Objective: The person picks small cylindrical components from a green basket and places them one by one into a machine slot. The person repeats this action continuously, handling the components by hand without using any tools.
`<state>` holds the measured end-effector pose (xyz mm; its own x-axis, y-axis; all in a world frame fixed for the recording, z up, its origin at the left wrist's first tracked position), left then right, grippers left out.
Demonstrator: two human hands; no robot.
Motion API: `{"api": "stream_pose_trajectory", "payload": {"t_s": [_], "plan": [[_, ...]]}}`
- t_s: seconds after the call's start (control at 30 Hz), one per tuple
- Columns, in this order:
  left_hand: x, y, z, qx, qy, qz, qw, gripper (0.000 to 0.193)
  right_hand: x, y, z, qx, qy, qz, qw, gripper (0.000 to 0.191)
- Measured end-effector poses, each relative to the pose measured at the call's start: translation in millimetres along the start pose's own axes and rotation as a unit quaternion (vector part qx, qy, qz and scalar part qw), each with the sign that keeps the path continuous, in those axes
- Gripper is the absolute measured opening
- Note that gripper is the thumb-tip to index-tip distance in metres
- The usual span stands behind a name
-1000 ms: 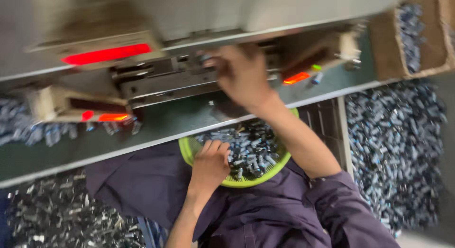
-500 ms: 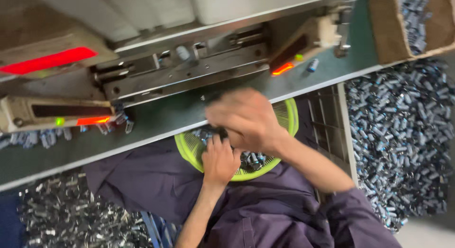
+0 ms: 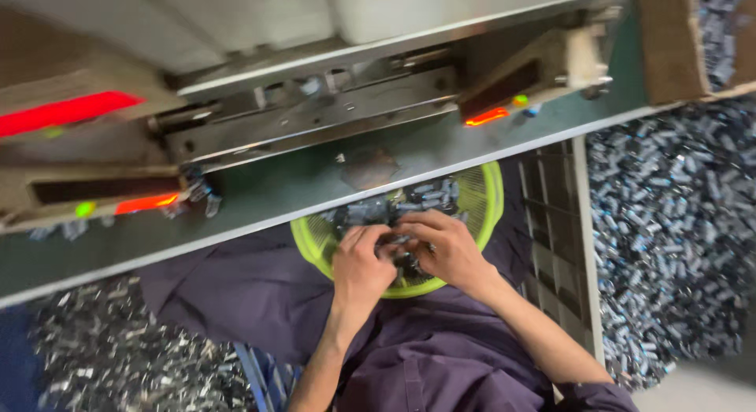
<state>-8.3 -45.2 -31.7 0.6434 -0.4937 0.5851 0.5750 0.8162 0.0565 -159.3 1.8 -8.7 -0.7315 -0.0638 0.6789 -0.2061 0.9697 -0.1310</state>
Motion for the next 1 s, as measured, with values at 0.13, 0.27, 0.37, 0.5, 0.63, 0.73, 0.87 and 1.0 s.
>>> {"api": "stream_pose_trajectory", "payload": {"t_s": [0.13,0.27,0.37,0.5,0.63,0.73,0.87,1.0], "plan": [[19.1,15.1,5.1,-0.034,0.158,0.058,0.985,0.024,-16.6,-1.5,3.0,-0.066,-0.24,0.06,0.967,0.028],[37.7,25.2,0.9,-0.089,0.212,0.108,0.967,0.017,-19.5,-5.4,-8.5,-0.032,-0.247,0.069,0.966,0.032],[42.5,29.1,-11.1,-0.066,0.267,0.102,0.956,0.014,-30.9,-6.7,-13.0,-0.044,-0.254,0.045,0.965,0.035],[45.9,36.3,-20.7,-0.058,0.293,0.109,0.948,0.013,-51.2,-12.7,-16.7,0.007,-0.227,0.071,0.971,0.04],[53.2,48.2,-30.6,0.002,0.285,0.141,0.948,0.011,-58.7,-24.3,8.4,-0.087,-0.496,0.139,0.853,0.031],[65.3,55.9,-29.3,-0.018,0.21,0.194,0.958,0.012,-22.0,-46.0,0.9,-0.024,-0.408,0.169,0.897,0.032],[56.7,52.0,-39.5,0.048,0.356,0.143,0.922,0.015,42.8,-97.2,-35.9,0.074,-0.08,0.197,0.974,0.036],[37.4,49.9,-45.0,0.071,0.466,0.094,0.877,0.016,68.7,-164.6,-59.5,0.166,0.081,0.248,0.951,0.034]]}}
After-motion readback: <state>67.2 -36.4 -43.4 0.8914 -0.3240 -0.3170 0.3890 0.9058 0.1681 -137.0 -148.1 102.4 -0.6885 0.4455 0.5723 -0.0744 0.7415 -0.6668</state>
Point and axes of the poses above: each hand's wrist, its own y-axis away from the middle knuckle, its own x-axis out of the back of the hand, z = x × y, the point moved 5 cm from there along -y, towards the middle knuckle, and after that the axes turned 12 degrees about -z, right-handed, at the moved point
